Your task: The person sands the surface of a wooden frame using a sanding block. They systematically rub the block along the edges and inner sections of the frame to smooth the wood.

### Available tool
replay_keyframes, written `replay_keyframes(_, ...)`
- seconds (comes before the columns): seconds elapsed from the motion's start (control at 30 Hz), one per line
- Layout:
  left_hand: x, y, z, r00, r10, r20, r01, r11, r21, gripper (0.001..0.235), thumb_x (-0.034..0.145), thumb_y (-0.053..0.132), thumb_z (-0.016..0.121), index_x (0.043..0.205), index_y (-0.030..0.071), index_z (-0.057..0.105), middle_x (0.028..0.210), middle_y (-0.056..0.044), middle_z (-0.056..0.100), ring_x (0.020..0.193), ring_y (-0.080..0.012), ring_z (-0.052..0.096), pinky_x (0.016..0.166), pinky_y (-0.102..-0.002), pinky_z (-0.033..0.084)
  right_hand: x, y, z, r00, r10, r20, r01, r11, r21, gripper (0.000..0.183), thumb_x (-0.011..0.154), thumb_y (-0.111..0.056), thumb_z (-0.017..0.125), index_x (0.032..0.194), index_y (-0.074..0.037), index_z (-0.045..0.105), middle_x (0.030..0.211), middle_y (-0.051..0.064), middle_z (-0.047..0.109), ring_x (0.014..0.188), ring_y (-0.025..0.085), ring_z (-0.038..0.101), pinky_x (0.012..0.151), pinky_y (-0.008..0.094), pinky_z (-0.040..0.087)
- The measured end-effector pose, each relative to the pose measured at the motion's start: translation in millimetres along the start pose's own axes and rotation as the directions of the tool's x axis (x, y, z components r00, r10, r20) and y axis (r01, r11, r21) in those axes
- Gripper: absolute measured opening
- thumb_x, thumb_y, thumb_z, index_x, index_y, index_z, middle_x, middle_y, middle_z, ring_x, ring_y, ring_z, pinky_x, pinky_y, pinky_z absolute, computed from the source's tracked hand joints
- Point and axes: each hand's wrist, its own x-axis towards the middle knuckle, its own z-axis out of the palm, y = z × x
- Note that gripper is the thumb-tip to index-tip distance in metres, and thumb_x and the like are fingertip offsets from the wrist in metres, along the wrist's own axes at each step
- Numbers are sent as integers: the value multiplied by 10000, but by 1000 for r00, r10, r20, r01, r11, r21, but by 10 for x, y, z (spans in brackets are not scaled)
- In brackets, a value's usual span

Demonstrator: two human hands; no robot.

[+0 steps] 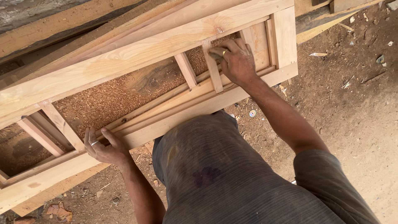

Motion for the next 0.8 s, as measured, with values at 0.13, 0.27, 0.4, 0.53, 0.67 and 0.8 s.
replay_keyframes(0.13,-17,-28,-7,1000,-15,20,13,998,55,321,1123,352,647,1180,52,744,1256,-153,722,1195,-296,669,983,-529,554,116,19,-14,991,31,-130,-41,997,-70,359,963,-109,663,1300,-187,760,1203,37,617,1076,217,552,884,443,477)
replay_keyframes(0.27,-14,5,-25,1000,-7,24,6,999,46,334,1126,357,628,1179,46,738,1256,-157,725,1163,-288,684,949,-505,561,118,6,-52,993,90,-74,-92,996,-16,309,976,-134,659,1262,-188,764,1165,25,616,1031,203,558,877,473,478)
replay_keyframes(0.4,18,33,-32,999,-32,38,31,999,30,346,1134,361,623,1192,38,732,1273,-169,715,1178,-293,669,958,-500,547,165,-21,-102,999,36,-38,-37,998,-51,296,971,-190,676,1250,-219,769,1096,39,602,1010,206,561,884,488,481)
replay_keyframes(0.53,-21,0,-13,1000,-12,14,11,999,33,352,1128,364,633,1180,35,749,1250,-157,730,1180,-284,678,1002,-533,533,121,-83,-24,998,22,-54,-25,999,-48,385,982,-127,646,1347,-197,749,1170,48,605,942,186,565,887,475,493)
replay_keyframes(0.67,-33,-7,14,1000,-18,19,18,999,44,359,1137,377,622,1178,44,748,1264,-160,721,1203,-301,668,1018,-537,527,194,-158,90,996,-51,-78,51,999,-3,326,976,-136,679,1289,-185,754,1138,50,592,968,215,549,808,399,497)
replay_keyframes(0.8,-2,-26,-3,999,-39,16,38,999,18,370,1121,386,620,1170,39,738,1260,-171,717,1159,-284,675,951,-504,543,195,-90,103,991,-102,-91,101,995,-15,271,985,-140,700,1232,-221,776,1104,30,592,947,203,542,833,388,498)
